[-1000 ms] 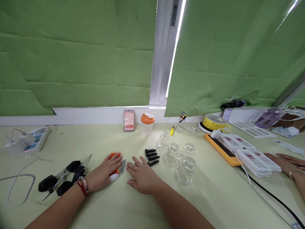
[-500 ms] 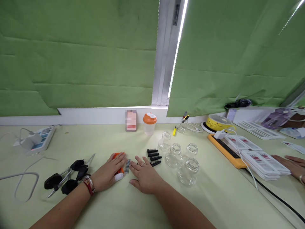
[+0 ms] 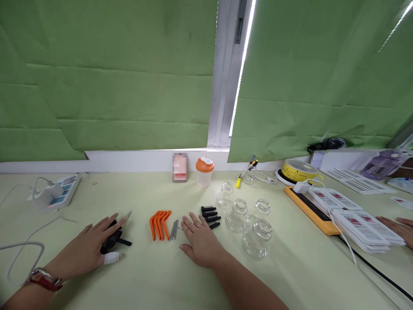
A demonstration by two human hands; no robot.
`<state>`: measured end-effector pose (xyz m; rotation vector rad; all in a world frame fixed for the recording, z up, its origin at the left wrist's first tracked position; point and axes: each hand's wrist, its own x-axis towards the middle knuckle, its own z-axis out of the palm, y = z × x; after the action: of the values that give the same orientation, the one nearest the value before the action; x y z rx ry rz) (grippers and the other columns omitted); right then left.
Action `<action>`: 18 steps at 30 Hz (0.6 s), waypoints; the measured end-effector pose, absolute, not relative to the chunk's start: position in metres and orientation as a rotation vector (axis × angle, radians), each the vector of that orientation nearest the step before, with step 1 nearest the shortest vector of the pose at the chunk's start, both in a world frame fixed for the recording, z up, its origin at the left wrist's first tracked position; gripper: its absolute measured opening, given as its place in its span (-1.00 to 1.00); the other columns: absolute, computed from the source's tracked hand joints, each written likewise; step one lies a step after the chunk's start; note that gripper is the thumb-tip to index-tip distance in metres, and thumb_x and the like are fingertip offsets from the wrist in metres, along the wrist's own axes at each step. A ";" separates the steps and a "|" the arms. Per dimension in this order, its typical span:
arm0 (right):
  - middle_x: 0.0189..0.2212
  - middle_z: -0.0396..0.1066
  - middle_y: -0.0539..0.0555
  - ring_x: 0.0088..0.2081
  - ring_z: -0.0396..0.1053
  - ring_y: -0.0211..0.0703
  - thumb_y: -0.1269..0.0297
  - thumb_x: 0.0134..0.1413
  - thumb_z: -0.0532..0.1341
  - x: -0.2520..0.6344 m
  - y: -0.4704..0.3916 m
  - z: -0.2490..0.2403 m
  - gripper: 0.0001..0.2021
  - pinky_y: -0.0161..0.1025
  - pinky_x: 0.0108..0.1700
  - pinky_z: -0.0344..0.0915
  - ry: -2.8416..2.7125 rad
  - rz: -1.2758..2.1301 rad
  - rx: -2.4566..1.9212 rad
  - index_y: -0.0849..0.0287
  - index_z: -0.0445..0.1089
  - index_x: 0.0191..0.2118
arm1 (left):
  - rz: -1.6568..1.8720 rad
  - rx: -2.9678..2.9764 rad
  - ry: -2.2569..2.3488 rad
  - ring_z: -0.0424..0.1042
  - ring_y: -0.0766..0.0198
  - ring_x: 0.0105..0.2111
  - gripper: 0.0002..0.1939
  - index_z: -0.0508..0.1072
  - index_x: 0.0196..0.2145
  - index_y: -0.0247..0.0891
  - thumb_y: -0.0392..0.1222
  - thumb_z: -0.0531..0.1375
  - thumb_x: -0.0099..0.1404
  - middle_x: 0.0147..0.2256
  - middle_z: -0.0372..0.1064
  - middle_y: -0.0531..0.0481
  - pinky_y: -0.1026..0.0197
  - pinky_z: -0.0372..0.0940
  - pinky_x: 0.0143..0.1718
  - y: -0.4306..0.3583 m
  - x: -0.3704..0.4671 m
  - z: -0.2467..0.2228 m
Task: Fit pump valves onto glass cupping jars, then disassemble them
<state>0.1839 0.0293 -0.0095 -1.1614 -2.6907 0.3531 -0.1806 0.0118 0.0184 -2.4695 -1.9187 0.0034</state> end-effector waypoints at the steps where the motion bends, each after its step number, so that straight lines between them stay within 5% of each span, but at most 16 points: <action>1: 0.31 -0.22 0.09 0.32 -0.38 0.04 -0.04 0.23 -0.14 0.185 0.029 -0.010 -0.38 0.09 0.28 -0.32 -2.686 0.344 -1.180 0.15 -0.18 0.31 | -0.044 -2.466 -1.919 0.04 -0.16 0.19 -0.16 0.02 0.25 -0.06 0.33 0.07 0.10 0.27 -0.10 -0.16 -0.18 0.07 0.08 0.012 -0.181 0.015; 5: 0.31 -0.28 0.15 0.32 -0.39 0.05 -0.05 0.22 -0.12 0.191 0.029 -0.013 -0.34 0.06 0.28 -0.28 -2.645 0.301 -1.265 0.21 -0.23 0.31 | -0.197 -2.463 -1.893 0.12 -0.08 0.16 -0.29 0.15 0.21 -0.10 0.27 0.00 0.19 0.26 -0.04 -0.10 0.00 0.17 0.06 0.022 -0.171 0.006; 18: 0.30 -0.16 0.04 0.32 -0.37 0.02 -0.02 0.25 -0.17 0.193 0.025 -0.005 -0.43 0.11 0.28 -0.43 -2.732 0.351 -1.161 0.10 -0.13 0.29 | -0.219 -2.546 -1.843 0.09 -0.06 0.16 -0.38 0.15 0.21 -0.13 0.18 -0.06 0.27 0.24 -0.01 -0.14 -0.08 0.12 0.07 0.070 -0.143 -0.003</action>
<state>0.1935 0.0250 -0.0048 -1.1606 -2.7324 0.3509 -0.1429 0.0700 -0.0026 -2.5460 -1.8427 -0.2193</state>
